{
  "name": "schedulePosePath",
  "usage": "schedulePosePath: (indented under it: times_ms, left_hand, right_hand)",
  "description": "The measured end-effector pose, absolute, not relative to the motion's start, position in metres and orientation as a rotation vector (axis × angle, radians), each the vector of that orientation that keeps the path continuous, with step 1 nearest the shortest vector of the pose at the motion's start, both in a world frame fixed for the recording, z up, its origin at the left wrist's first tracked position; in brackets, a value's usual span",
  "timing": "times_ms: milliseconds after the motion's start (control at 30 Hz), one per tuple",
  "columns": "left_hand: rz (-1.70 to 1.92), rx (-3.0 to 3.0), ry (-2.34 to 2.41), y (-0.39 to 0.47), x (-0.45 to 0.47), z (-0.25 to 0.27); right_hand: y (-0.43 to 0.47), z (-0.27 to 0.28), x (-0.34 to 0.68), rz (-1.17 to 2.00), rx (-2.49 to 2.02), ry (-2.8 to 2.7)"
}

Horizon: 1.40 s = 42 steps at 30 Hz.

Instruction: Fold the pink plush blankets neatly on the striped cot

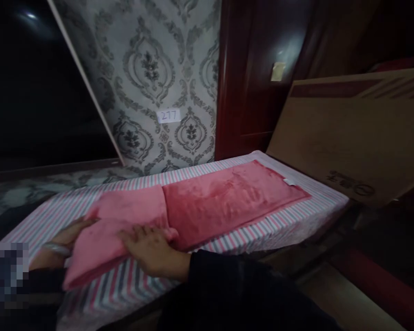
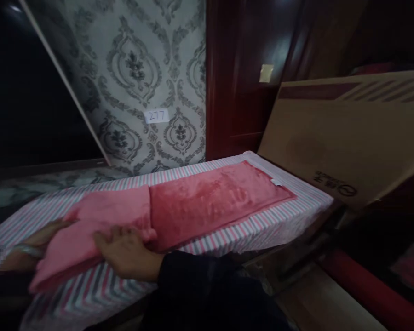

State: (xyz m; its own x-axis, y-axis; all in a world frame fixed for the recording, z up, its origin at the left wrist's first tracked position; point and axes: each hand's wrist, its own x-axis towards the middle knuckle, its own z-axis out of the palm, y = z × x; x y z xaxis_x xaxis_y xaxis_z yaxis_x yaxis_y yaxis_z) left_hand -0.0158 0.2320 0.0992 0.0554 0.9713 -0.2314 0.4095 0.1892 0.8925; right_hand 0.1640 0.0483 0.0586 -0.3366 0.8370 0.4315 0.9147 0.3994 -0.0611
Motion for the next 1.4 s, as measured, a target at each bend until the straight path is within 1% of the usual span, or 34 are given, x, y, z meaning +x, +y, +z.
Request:
schedulePosePath:
  times_ms: [67, 167, 267, 433, 567, 633, 800, 900, 1000, 1200, 1400]
  left_hand:
    - [0.671, 1.16, 1.477, 0.223, -0.037, 0.074]
    - [0.72, 1.002, 1.293, 0.222, -0.053, 0.047]
    - [0.797, 1.003, 1.232, 0.229, -0.056, 0.037]
    - [0.846, 0.964, 1.311, 0.236, -0.057, 0.042]
    - [0.903, 1.244, 1.511, 0.244, -0.057, 0.054]
    - [0.934, 1.403, 1.539, 0.248, -0.046, 0.063]
    - [0.83, 1.747, 1.263, 0.248, 0.033, 0.077]
    - [0.762, 1.782, 1.19, 0.245, 0.089, 0.068]
    - [0.719, 1.822, 1.195, 0.244, 0.123, 0.05]
    - [0.534, 2.29, 1.341, 0.247, 0.127, 0.012]
    - [0.23, 2.661, 1.465, 0.254, 0.127, 0.01]
  right_hand:
    - [0.046, 0.026, 0.149, -0.228, -1.534, -2.356]
    - [0.043, -0.001, 0.138, -0.199, -1.589, -2.38]
    - [0.044, -0.006, 0.137, -0.098, -1.586, -2.406]
    - [0.044, 0.006, 0.142, 0.042, -1.589, -2.4]
    - [0.041, 0.018, 0.156, 0.053, -1.597, -2.311]
    - [0.041, 0.021, 0.164, 0.033, -1.61, -2.272]
    - [0.041, 0.015, 0.177, 0.058, -1.683, -2.259]
    - [0.041, 0.008, 0.182, 0.059, -1.705, -2.237]
    - [0.041, -0.002, 0.187, 0.09, -1.703, -2.237]
    - [0.042, -0.024, 0.193, 0.035, -1.614, -2.217]
    - [0.041, -0.009, 0.194, -0.129, -1.599, -2.139]
